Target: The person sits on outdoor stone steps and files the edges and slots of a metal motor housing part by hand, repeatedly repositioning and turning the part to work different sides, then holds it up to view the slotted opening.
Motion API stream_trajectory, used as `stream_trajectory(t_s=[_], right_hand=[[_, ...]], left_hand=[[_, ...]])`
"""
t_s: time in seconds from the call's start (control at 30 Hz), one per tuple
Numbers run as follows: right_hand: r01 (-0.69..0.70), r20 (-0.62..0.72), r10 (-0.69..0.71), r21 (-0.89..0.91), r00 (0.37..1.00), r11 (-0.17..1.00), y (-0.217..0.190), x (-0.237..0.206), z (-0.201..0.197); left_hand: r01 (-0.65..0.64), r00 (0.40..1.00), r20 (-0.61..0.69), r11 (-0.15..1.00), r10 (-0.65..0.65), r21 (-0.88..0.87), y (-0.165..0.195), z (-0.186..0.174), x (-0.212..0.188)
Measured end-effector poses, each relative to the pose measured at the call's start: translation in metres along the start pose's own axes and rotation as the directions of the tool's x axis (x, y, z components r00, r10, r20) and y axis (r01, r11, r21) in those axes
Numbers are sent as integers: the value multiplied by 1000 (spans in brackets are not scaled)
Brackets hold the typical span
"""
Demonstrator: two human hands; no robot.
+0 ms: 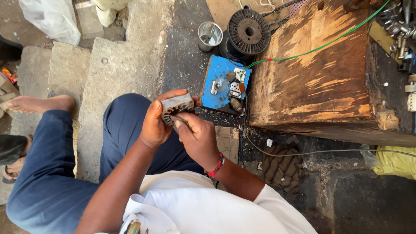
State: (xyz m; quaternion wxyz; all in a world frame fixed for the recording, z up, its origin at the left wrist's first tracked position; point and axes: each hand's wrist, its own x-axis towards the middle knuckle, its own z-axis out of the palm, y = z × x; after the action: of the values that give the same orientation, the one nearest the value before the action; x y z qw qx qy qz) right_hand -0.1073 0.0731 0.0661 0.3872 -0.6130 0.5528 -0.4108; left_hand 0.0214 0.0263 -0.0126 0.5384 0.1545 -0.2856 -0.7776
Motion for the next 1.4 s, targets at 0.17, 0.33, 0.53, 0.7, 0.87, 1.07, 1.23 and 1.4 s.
stream_trajectory(t_s=[0.17,0.33,0.53,0.7,0.87,1.07,1.23,1.4], right_hand=[[30,-15,-30,50,999,998,3,2,1],[-8,5,8,71,1000,997,3,2,2],[40,-20,-40,-20,999,999,1,3,4],[223,-51,-230,-108,972,969,0,5,1],[76,-14,-77,-57,997,995,-1,3,1],[79,-13,-79,-37,997,996,2,5,1],[75,2,-75,-101,997,992,4,6,-3],[174,-25,-182,-180,983,968,3,7,-6]], left_hand=[[-23,1000,3,1000,23,4,-1,1,0],[-18,1000,-4,1000,18,1,-1,2,0],[-22,1000,-14,999,21,-24,1,4,0],[-58,998,-30,996,60,73,2,6,-1],[-48,999,2,999,48,-1,2,6,-1],[-70,997,-13,996,71,63,0,5,-2],[-63,998,-17,995,65,74,0,5,-1],[-54,998,-5,994,55,95,1,7,0]])
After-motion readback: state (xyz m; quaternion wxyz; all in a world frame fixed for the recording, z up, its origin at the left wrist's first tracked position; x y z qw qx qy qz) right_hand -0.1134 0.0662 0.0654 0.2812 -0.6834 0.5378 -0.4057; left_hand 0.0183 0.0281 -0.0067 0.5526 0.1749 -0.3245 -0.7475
